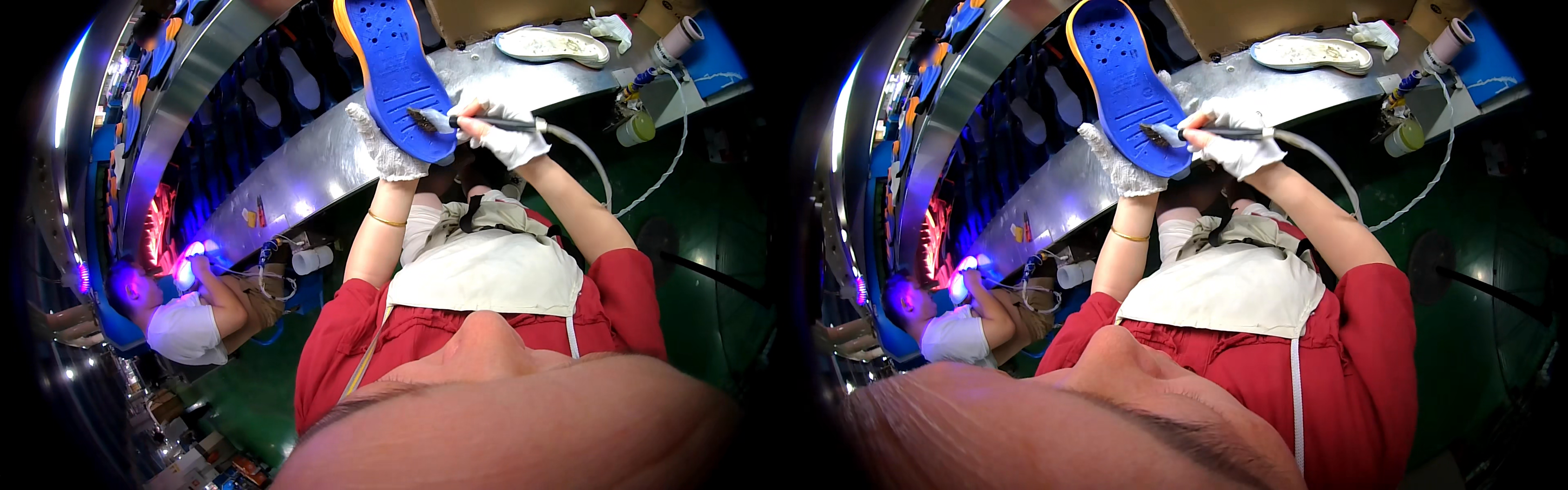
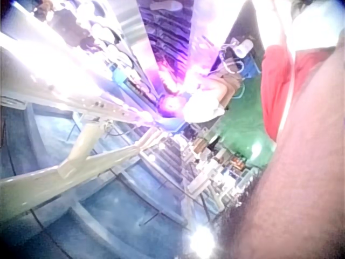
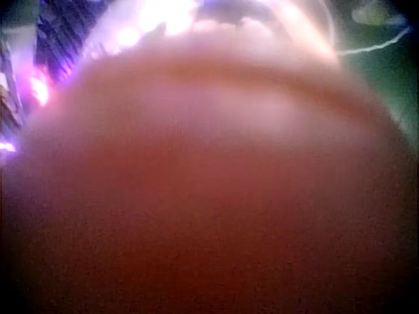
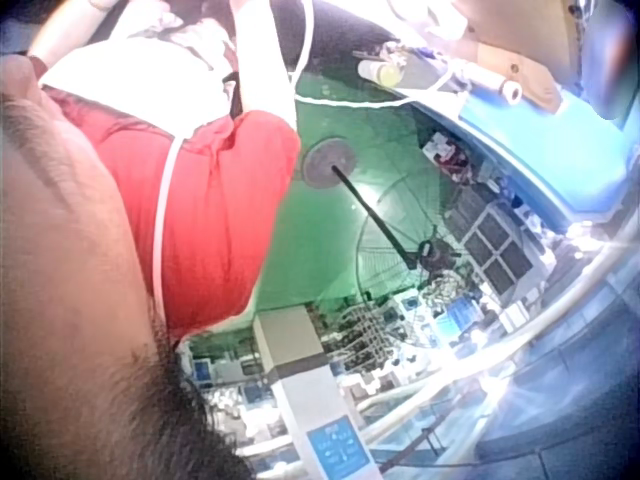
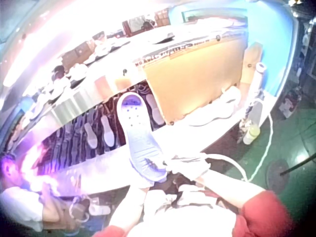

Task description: The person applies adhesive to the inner surfaces of various shoe soles using a brush tool, handling one sole at a time and placing each back onto a conveyor belt after completion.

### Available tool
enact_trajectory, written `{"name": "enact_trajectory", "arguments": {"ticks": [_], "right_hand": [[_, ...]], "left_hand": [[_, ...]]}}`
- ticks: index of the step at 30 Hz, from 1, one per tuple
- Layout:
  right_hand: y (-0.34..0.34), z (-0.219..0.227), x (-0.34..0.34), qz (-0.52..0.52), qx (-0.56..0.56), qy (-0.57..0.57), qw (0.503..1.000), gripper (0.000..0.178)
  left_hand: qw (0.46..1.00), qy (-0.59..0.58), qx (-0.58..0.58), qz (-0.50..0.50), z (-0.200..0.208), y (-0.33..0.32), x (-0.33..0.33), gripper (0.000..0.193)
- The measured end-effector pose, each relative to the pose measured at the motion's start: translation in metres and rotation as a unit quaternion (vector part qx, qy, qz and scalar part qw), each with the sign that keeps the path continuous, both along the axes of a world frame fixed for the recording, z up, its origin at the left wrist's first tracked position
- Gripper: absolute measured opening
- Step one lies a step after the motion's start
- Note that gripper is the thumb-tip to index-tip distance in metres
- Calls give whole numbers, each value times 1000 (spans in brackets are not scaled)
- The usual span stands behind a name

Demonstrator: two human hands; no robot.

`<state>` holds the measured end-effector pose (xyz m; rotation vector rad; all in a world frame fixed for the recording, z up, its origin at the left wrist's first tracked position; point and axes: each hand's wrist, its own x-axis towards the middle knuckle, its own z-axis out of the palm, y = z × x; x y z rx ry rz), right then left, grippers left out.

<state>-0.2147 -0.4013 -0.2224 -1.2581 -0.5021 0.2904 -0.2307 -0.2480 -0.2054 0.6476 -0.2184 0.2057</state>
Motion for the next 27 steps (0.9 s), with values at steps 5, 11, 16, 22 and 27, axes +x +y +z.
{"name": "enact_trajectory", "arguments": {"ticks": [5, 11, 16, 22, 27], "right_hand": [[17, 8, -25, 49, 28, -79, 995, 8], [3, 7, 5, 59, -22, 63, 996, 12], [6, 14, -2, 107, -30, 18, 994, 9], [3, 18, 11, 75, -32, -80, 993, 6], [-10, 15, -1, 160, -85, -2, 983, 11]], "left_hand": [[995, 23, -88, -28, -32, 24, 17, 81], [991, -27, -111, -73, 3, 17, 12, 79], [992, -10, -79, -97, 3, 30, 16, 85], [990, 18, -75, -119, 8, 38, 21, 82], [981, 6, -55, -188, 12, 49, 30, 77]]}}
